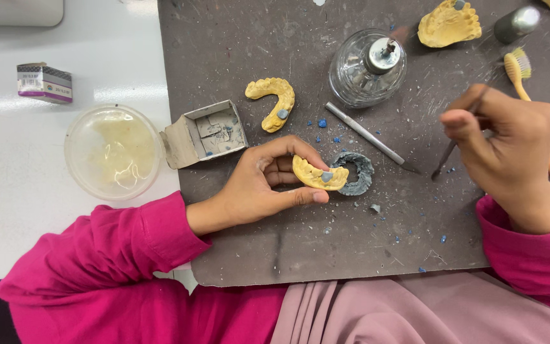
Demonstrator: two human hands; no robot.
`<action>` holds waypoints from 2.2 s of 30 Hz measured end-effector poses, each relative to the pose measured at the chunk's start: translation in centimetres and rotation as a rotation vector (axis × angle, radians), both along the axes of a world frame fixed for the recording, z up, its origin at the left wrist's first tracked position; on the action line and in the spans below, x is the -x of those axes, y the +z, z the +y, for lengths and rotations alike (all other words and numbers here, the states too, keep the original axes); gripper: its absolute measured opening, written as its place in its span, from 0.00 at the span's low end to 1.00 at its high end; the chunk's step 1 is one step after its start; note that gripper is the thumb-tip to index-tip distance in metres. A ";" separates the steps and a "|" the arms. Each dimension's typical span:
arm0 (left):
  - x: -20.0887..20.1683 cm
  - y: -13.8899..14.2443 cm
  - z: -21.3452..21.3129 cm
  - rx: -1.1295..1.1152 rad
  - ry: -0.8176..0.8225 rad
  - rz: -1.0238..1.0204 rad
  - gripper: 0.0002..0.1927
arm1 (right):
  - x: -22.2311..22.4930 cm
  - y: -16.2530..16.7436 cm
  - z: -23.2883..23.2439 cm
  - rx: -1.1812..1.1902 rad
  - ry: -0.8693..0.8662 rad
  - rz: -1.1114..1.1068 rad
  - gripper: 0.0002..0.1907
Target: The person holds a yellow dental impression model in one hand and a metal waxing instrument in the other, repeatedly heating the instrument tip over a small alcohol burner and using it to apply and shape blue wax on the model's teeth. They alternate between heating the tool, adding wax, and smoothing it along the model.
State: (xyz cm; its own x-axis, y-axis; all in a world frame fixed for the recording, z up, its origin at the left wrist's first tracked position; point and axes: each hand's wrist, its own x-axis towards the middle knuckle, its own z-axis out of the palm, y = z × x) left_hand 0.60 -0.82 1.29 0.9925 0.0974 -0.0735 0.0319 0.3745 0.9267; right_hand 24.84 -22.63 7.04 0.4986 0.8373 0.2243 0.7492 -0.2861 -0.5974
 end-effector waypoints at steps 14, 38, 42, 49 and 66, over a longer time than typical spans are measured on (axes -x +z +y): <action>-0.1 -0.1 -0.1 0.011 0.036 -0.028 0.17 | 0.9 2.2 1.7 0.411 -0.039 -0.258 0.19; 0.2 -0.2 -0.3 -0.085 -0.005 -0.067 0.17 | 0.4 0.5 -1.8 0.036 0.325 1.156 0.13; 0.0 0.3 -0.5 -0.176 -0.011 -0.131 0.16 | 2.7 -0.6 -1.3 -0.207 0.341 1.054 0.14; 0.2 0.8 -0.7 -0.308 -0.018 -0.198 0.16 | 4.9 -1.6 -0.6 -0.274 0.350 0.701 0.10; 1.7 0.9 -2.0 -0.504 0.153 -0.351 0.18 | 12.0 2.5 -6.3 -0.247 0.109 0.461 0.10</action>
